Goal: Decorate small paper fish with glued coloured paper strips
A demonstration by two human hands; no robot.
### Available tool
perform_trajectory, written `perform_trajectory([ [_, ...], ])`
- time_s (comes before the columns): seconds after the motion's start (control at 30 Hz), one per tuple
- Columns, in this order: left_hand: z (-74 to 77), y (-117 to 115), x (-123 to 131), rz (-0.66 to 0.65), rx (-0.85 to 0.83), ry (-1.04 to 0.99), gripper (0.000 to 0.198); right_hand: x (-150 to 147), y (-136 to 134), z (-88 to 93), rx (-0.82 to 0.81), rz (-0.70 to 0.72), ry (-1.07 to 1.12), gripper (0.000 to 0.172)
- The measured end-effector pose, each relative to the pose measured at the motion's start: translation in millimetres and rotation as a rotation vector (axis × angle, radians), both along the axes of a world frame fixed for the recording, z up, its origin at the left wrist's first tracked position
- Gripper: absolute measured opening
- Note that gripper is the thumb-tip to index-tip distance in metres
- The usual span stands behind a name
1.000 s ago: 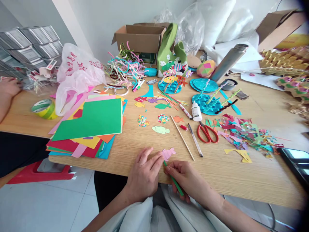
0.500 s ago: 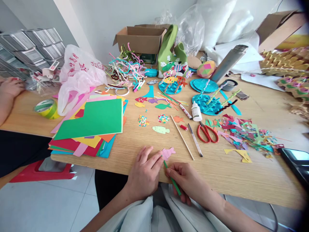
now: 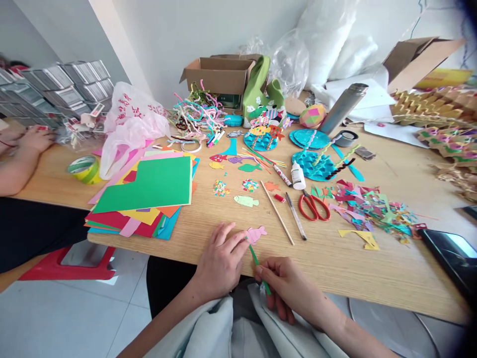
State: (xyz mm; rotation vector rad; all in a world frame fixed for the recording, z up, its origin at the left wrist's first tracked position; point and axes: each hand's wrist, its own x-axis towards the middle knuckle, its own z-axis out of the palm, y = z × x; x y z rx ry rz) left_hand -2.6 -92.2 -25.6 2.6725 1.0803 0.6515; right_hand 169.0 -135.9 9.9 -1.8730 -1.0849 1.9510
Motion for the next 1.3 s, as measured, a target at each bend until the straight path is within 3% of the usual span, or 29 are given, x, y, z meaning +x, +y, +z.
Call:
perform_trajectory([
  [0.2,2.2,-0.4,-3.3,-0.031,-0.069,-0.083,0.054,1.5,-2.7,0.0,0.063,0.010,0.027,0.023],
  [0.33,2.4,-4.1,-7.3,0.029,-0.078,-0.240,0.058,2.9,-6.3,-1.5,0.098,0.014,0.062,0.027],
  [0.43,4.8,-17.8,-11.6,0.125,-0.095,-0.386,0.045,3.9,-9.9,-1.6,0.117,0.018,0.093,0.034],
  [0.5,7.6,-32.2,-14.1,0.198,-0.203,-0.478,0.027,4.1,-12.9,-0.7,0.120,0.014,0.111,0.038],
  [0.57,9.3,-47.1,-15.2,0.235,-0.507,-0.526,0.019,4.1,-16.3,0.5,0.113,0.008,0.132,0.041],
  [0.67,4.8,-62.1,-13.2,0.248,-1.130,-0.620,0.039,4.7,-22.5,1.5,0.087,0.015,0.191,0.044],
  [0.73,-2.7,-65.2,-10.5,0.253,-1.449,-0.722,0.053,6.5,-27.3,1.8,0.069,0.043,0.239,0.046],
  [0.9,-18.0,-60.4,-6.3,0.223,-1.832,-1.068,0.064,18.7,-38.3,4.2,0.080,0.217,0.245,0.044],
  [1.03,-18.3,-59.9,-3.9,0.292,-1.917,-1.111,0.057,29.9,-44.0,7.8,0.098,0.344,0.216,0.035],
  [1.3,-4.3,-61.2,4.0,0.360,-1.773,-1.058,0.031,39.6,-49.1,11.1,0.083,0.472,0.212,0.036],
])
